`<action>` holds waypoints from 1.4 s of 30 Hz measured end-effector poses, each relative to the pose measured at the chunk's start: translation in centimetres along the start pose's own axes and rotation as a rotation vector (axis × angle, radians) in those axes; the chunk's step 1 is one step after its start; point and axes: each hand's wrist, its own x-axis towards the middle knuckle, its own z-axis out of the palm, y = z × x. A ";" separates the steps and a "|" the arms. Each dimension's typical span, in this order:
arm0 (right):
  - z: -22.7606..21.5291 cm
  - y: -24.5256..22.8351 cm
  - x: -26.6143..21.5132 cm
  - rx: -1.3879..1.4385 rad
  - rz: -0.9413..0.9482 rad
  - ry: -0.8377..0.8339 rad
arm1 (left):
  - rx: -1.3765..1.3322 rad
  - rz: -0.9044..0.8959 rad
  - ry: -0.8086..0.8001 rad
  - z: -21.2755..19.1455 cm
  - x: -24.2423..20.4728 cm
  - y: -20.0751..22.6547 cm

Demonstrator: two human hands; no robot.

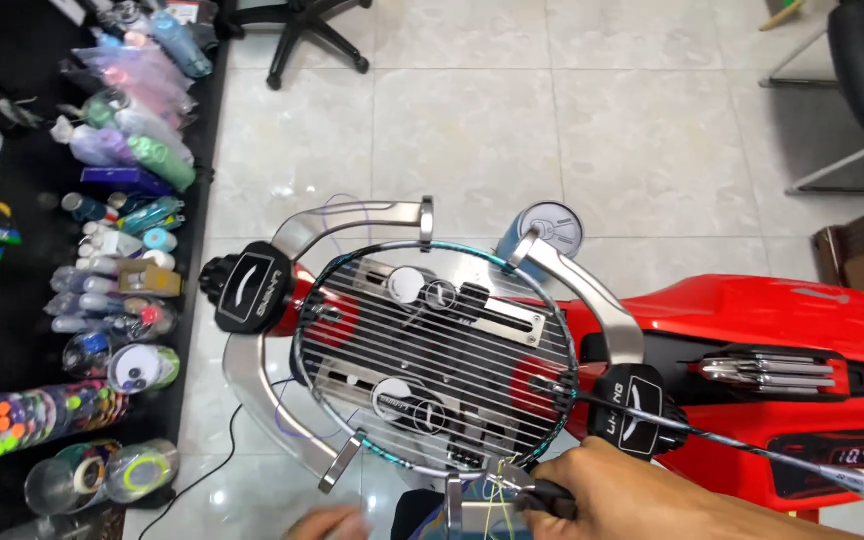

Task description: Stringing a badminton racket using a professional stringing machine and pliers.

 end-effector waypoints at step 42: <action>-0.4 -3.3 -2.3 0.015 0.071 0.063 | 0.341 0.653 -0.558 3.8 16.9 17.4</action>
